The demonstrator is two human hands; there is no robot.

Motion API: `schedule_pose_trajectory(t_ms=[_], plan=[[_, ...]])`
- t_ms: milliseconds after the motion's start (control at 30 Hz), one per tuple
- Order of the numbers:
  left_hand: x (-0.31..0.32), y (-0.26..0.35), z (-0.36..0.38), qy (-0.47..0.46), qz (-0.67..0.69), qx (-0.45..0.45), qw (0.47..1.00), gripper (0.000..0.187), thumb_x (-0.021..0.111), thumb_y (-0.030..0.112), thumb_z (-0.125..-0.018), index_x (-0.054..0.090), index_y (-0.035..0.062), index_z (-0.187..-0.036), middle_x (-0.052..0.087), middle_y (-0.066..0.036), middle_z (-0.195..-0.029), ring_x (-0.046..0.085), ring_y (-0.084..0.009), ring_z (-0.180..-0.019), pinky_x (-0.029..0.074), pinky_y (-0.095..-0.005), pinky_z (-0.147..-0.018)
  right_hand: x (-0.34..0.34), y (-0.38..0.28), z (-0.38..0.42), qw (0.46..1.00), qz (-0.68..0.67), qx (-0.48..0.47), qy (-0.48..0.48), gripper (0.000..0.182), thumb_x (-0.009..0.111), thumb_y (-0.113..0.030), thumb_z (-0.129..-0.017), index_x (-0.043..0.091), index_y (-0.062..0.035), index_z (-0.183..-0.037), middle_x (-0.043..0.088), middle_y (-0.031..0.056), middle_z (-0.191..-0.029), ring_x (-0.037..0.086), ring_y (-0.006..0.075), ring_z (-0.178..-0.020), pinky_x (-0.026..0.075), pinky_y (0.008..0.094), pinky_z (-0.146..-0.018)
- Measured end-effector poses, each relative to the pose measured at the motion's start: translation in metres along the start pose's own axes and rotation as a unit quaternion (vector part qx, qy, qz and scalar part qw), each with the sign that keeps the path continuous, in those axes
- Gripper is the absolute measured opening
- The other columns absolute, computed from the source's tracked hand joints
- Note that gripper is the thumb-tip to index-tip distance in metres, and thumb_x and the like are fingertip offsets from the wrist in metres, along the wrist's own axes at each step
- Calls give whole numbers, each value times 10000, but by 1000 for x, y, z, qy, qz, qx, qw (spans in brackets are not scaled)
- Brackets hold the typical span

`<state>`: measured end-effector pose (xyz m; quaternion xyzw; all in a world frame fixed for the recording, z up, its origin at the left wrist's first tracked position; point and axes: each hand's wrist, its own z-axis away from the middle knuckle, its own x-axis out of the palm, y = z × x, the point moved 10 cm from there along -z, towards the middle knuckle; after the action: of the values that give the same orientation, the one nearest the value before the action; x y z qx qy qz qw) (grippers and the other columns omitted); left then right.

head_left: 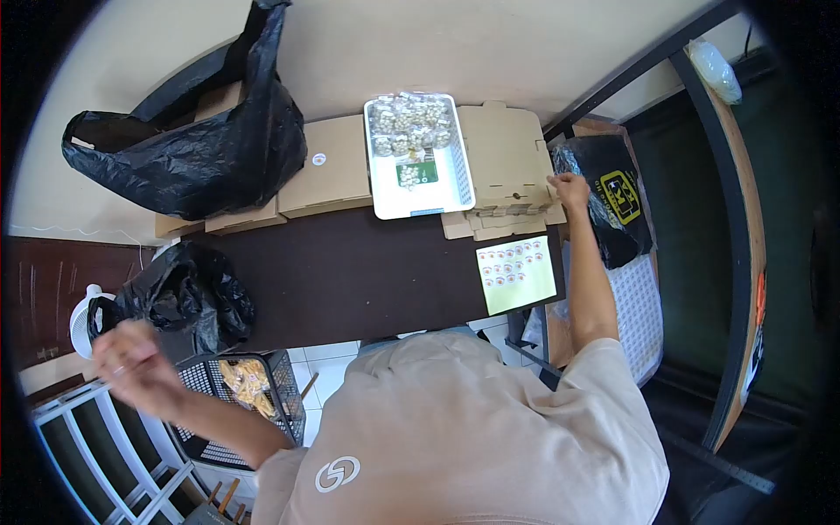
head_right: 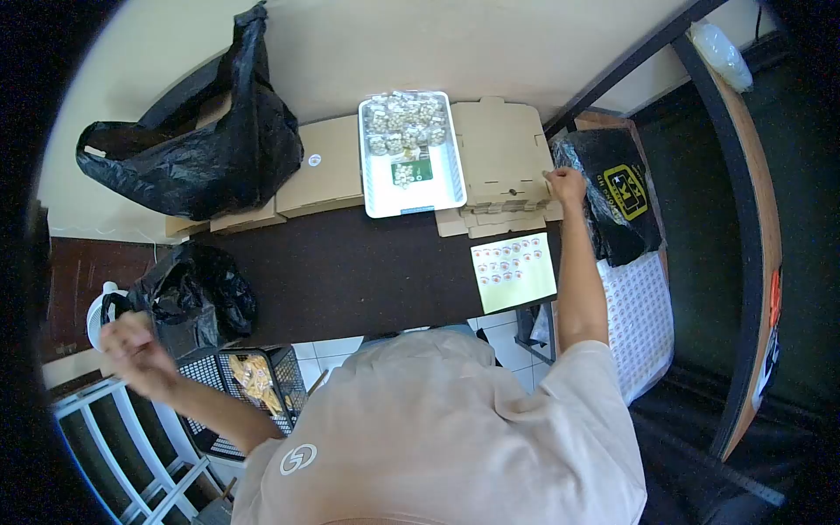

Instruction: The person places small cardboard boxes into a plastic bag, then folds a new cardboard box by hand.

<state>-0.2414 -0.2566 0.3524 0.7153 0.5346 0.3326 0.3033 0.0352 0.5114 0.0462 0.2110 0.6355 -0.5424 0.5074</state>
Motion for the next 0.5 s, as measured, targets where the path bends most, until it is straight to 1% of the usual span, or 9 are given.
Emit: schedule_pose_trajectory(t_ms=[67,100,167,200,300,333,367,400,500], plan=[[51,-39,46,21,-2,-63,998,153,542,165,-968,554,27,-1033,479,-26,-680,449,-117,-600,385,-266,-516,10,13,-11,995,89,14,39,437,799,-396,-728,732,-29,-955,720,176,-922,704,282,-884,543,407,-821],[84,-58,72,11,-33,-109,993,134,552,151,-967,549,24,-1011,509,-37,-726,472,-111,-590,410,-251,-508,16,14,-13,996,86,10,33,437,799,-396,-728,732,-29,-955,720,176,-922,704,282,-884,543,407,-821],[131,-106,144,30,20,-244,969,111,573,129,-958,557,32,-1010,537,-43,-756,503,-101,-601,430,-245,-517,18,12,-13,994,79,40,59,551,807,-440,-700,699,-51,-1075,677,215,-1100,641,355,-1063,497,435,-932],[157,-120,179,10,-42,-307,951,113,568,134,-965,568,29,-1008,560,-44,-739,520,-97,-604,443,-250,-529,19,5,-11,994,92,57,26,524,796,-381,-733,665,-83,-1145,645,205,-1178,621,373,-1096,499,443,-932],[213,-153,285,-31,-89,-440,893,98,586,87,-951,624,7,-994,590,-22,-703,576,-91,-668,479,-247,-602,30,12,-23,995,94,41,10,440,779,-310,-764,667,-98,-1133,644,192,-1178,616,376,-1094,492,437,-938],[219,-149,299,-19,-102,-443,890,98,586,87,-951,624,7,-994,590,-22,-703,576,-91,-668,479,-247,-602,24,4,-19,996,75,-14,48,355,750,-192,-779,659,-44,-1088,660,213,-1087,637,390,-1015,507,464,-881],[234,-151,313,-67,-118,-467,874,96,595,78,-943,635,1,-984,595,-16,-709,576,-82,-676,477,-241,-614,27,5,-17,996,73,-22,36,355,750,-192,-779,659,-44,-1088,660,213,-1087,637,390,-1015,507,464,-881],[248,-154,325,-114,-131,-487,856,94,603,69,-934,646,-5,-974,599,-9,-715,576,-74,-684,475,-234,-626,24,-5,-15,993,74,-72,54,320,736,-164,-791,659,-36,-1074,660,209,-1076,636,394,-1008,507,463,-871],[254,-160,331,-104,-148,-475,861,104,618,81,-928,654,-7,-970,612,-7,-730,572,-62,-685,468,-227,-630,22,-14,-12,980,58,-165,91,235,732,-115,-793,672,-49,-1012,683,208,-1028,653,382,-964,505,461,-804]])
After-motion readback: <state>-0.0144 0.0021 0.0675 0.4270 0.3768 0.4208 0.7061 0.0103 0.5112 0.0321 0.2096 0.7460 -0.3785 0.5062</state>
